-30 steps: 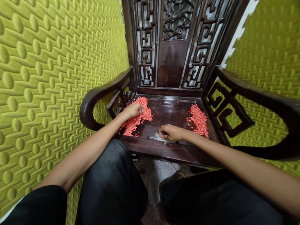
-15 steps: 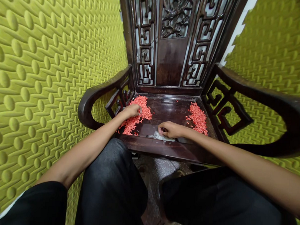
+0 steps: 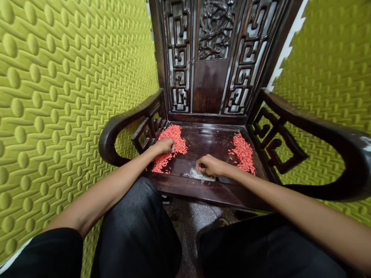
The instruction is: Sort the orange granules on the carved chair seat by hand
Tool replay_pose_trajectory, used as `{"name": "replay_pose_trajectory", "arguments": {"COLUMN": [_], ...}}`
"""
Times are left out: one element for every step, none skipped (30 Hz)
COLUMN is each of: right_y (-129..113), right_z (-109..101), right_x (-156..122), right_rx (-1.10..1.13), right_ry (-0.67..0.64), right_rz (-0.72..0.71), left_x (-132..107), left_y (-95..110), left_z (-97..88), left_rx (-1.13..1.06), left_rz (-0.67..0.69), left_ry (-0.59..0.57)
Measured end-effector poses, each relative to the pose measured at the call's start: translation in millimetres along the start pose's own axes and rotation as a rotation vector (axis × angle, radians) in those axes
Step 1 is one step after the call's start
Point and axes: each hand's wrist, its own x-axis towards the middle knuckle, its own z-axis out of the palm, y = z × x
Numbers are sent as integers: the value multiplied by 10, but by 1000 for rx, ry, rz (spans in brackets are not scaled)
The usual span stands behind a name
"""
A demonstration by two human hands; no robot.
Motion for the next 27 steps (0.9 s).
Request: {"name": "replay_pose_trajectory", "arguments": {"right_y": [6, 10, 10, 7, 2, -4, -11, -15, -18, -19, -17, -13, -8, -3, 2, 5, 6, 5, 3, -2, -8, -16, -27, -39, -53, -68, -83], "right_z": [0, 0, -2, -4, -6, -7, -8, -9, -8, -7, -5, -2, 0, 2, 3, 1, -2, -8, -17, -28, -42, -57, -74, -92, -112, -133, -154], "right_x": [4, 8, 12, 14, 15, 14, 13, 10, 7, 4, 2, 1, 1, 3, 5, 9, 13, 16, 20, 23, 25, 25, 24, 20, 15, 9, 2], "right_rx": [5, 9, 13, 18, 23, 27, 31, 34, 34, 34, 33, 31, 29, 29, 29, 30, 32, 35, 39, 43, 45, 48, 51, 55, 59, 62, 63], "right_ry": [2, 4, 6, 7, 9, 12, 16, 21, 25, 29, 31, 33, 34, 36, 36, 36, 35, 33, 34, 38, 46, 58, 72, 87, 103, 118, 135], "right_rz": [3, 5, 8, 9, 10, 10, 11, 11, 12, 13, 15, 19, 25, 31, 38, 44, 48, 50, 49, 48, 45, 42, 40, 38, 35, 31, 24], "left_x": [-6, -13, -20, -25, -28, -28, -27, -23, -19, -14, -11, -8, -7, -8, -9, -12, -14, -15, -16, -16, -16, -15, -15, -16, -18, -21, -26], "left_y": [0, 0, -1, -2, -3, -5, -7, -9, -11, -13, -14, -15, -15, -15, -15, -16, -17, -18, -21, -23, -24, -25, -24, -21, -17, -12, -7], "left_z": [-4, -9, -13, -16, -18, -19, -18, -18, -17, -17, -18, -19, -20, -23, -25, -29, -32, -35, -37, -39, -41, -41, -42, -42, -43, -44, -46], "left_rx": [3, 7, 10, 14, 16, 17, 17, 17, 16, 14, 11, 7, 2, -5, -12, -20, -26, -30, -32, -32, -31, -29, -28, -27, -26, -25, -24], "left_rz": [1, 1, 0, -1, -2, -2, -1, -1, -1, -2, -2, -2, -1, 0, 1, 2, 2, 0, -4, -8, -13, -17, -20, -22, -23, -25, -26], "left_ry": [-7, -12, -15, -15, -16, -16, -17, -18, -19, -19, -18, -16, -13, -7, -1, 7, 13, 16, 18, 17, 14, 10, 4, -4, -11, -18, -22]}}
